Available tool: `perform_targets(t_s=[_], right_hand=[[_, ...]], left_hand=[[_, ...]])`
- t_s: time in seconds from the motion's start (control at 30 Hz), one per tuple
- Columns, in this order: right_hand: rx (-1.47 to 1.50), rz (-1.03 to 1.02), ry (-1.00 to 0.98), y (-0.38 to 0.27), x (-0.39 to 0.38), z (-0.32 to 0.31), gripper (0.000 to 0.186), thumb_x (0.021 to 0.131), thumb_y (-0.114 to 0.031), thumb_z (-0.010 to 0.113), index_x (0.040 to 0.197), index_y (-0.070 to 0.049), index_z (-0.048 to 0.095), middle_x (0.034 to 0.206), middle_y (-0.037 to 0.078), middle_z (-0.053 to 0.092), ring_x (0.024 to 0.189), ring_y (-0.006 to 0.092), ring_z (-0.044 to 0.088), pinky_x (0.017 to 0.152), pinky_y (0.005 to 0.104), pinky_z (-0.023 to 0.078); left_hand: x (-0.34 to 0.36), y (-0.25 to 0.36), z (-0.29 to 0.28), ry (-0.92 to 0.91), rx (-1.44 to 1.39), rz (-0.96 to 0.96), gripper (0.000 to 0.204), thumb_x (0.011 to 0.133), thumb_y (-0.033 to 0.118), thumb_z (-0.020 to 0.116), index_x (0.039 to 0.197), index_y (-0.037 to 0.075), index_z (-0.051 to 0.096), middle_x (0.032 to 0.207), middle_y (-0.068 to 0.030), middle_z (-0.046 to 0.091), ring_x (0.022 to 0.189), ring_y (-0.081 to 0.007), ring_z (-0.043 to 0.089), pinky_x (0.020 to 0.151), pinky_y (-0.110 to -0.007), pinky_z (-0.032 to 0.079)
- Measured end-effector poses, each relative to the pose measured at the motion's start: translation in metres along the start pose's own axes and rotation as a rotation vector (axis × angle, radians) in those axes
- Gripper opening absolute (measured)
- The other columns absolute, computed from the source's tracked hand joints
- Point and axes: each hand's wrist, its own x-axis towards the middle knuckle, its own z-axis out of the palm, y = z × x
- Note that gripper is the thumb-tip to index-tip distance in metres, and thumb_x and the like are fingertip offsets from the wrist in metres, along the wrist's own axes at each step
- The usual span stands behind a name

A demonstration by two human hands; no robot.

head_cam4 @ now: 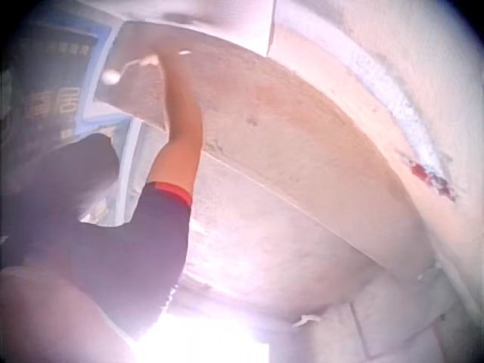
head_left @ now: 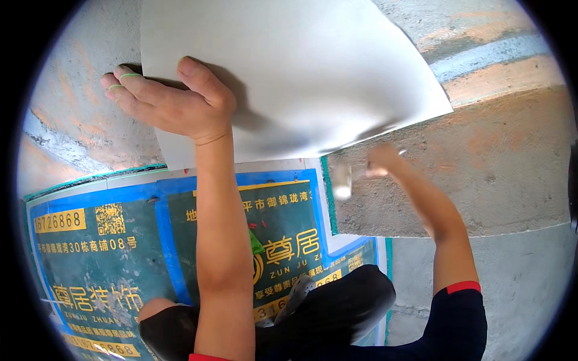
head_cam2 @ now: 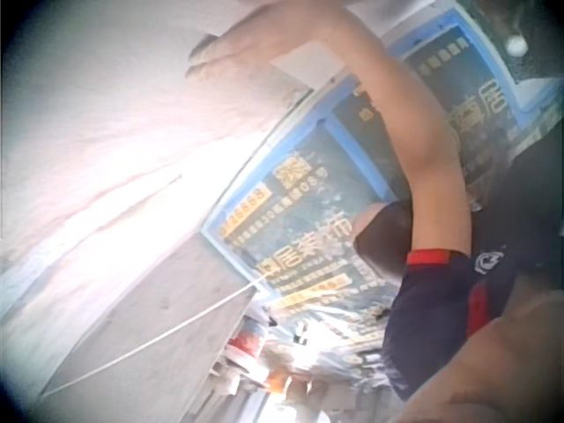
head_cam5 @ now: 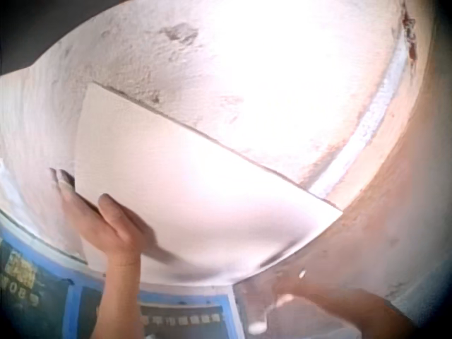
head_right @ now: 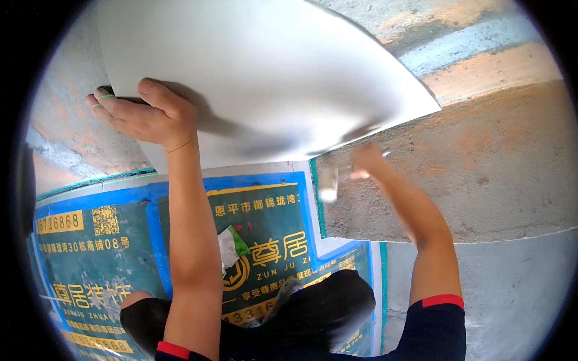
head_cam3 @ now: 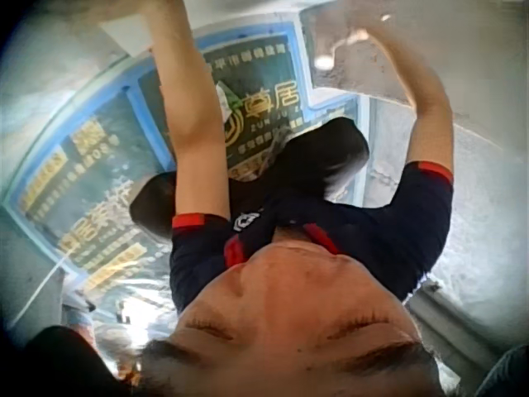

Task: The person positions a white triangular tile against a concrete wall, applies adhesive from a small packet, and then uses a rubber mallet to tap the tile into place.

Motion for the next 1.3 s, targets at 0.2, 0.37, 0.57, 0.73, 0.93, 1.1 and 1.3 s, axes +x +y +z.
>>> perform_targets(t_s=[0.2, 0.37, 0.57, 0.73, 0.93, 1.1, 1.3], right_hand=[[-0.127, -0.303, 0.009, 0.004, 0.018, -0.001, 0.031, 0.092, -0.044, 0.069, 0.088, -0.014, 0.074, 0.076, 0.005, 0.068, 0.073, 0.0188, 0.064, 0.074, 0.0391, 0.051], [-0.025, -0.281, 0.046, -0.014, 0.01, -0.015, 0.034, 0.095, -0.046, 0.062, 0.093, -0.015, 0.076, 0.088, 0.011, 0.073, 0.083, 0.0269, 0.07, 0.077, 0.0457, 0.053], [0.077, -0.257, 0.242, -0.037, -0.003, -0.021, 0.033, 0.087, -0.054, 0.068, 0.096, -0.024, 0.079, 0.081, 0.003, 0.074, 0.08, 0.025, 0.072, 0.075, 0.0427, 0.054], [0.233, -0.367, 0.294, -0.049, -0.005, -0.042, 0.028, 0.087, -0.045, 0.071, 0.087, -0.019, 0.079, 0.078, 0.005, 0.075, 0.07, 0.0245, 0.072, 0.069, 0.0382, 0.057], [0.009, -0.493, 0.241, -0.082, -0.02, -0.071, 0.041, 0.084, -0.056, 0.071, 0.088, -0.016, 0.077, 0.073, 0.011, 0.071, 0.07, 0.0321, 0.069, 0.07, 0.044, 0.055], [-0.026, -0.499, 0.415, -0.106, -0.045, -0.097, 0.041, 0.086, -0.052, 0.07, 0.084, -0.011, 0.075, 0.071, 0.011, 0.071, 0.066, 0.0304, 0.069, 0.068, 0.0445, 0.055], [0.077, -0.373, 0.443, -0.129, -0.054, -0.116, 0.037, 0.085, -0.051, 0.071, 0.082, -0.015, 0.076, 0.076, 0.009, 0.072, 0.076, 0.0307, 0.069, 0.073, 0.0444, 0.054]], left_hand=[[-0.007, -0.005, 0.003, 0.01, -0.067, 0.005, 0.078, 0.098, 0.042, 0.049, 0.146, -0.017, 0.032, 0.15, -0.0422, 0.03, 0.142, -0.0561, 0.028, 0.116, -0.06, 0.022], [-0.005, -0.01, 0.001, 0.012, -0.04, 0.038, 0.08, 0.094, 0.04, 0.051, 0.148, -0.016, 0.031, 0.153, -0.0394, 0.029, 0.145, -0.0553, 0.025, 0.117, -0.061, 0.019], [-0.002, 0.003, -0.009, -0.063, -0.077, -0.103, 0.079, 0.091, 0.033, 0.052, 0.145, -0.021, 0.031, 0.151, -0.0439, 0.027, 0.142, -0.0595, 0.026, 0.117, -0.061, 0.018], [-0.001, 0.007, -0.012, -0.093, -0.078, -0.168, 0.084, 0.088, 0.038, 0.053, 0.145, -0.02, 0.031, 0.152, -0.0433, 0.027, 0.143, -0.0607, 0.024, 0.116, -0.061, 0.017], [-0.002, 0.007, -0.01, -0.062, -0.125, -0.215, 0.086, 0.086, 0.039, 0.054, 0.148, -0.016, 0.031, 0.155, -0.04, 0.027, 0.146, -0.0577, 0.021, 0.118, -0.06, 0.015], [-0.002, 0.009, -0.009, -0.057, -0.145, -0.261, 0.087, 0.082, 0.038, 0.056, 0.149, -0.013, 0.033, 0.156, -0.0366, 0.029, 0.147, -0.0556, 0.022, 0.12, -0.06, 0.012], [-0.004, 0.011, -0.011, -0.059, -0.161, -0.296, 0.086, 0.083, 0.039, 0.056, 0.148, -0.012, 0.035, 0.156, -0.036, 0.03, 0.147, -0.0551, 0.023, 0.12, -0.06, 0.013]])
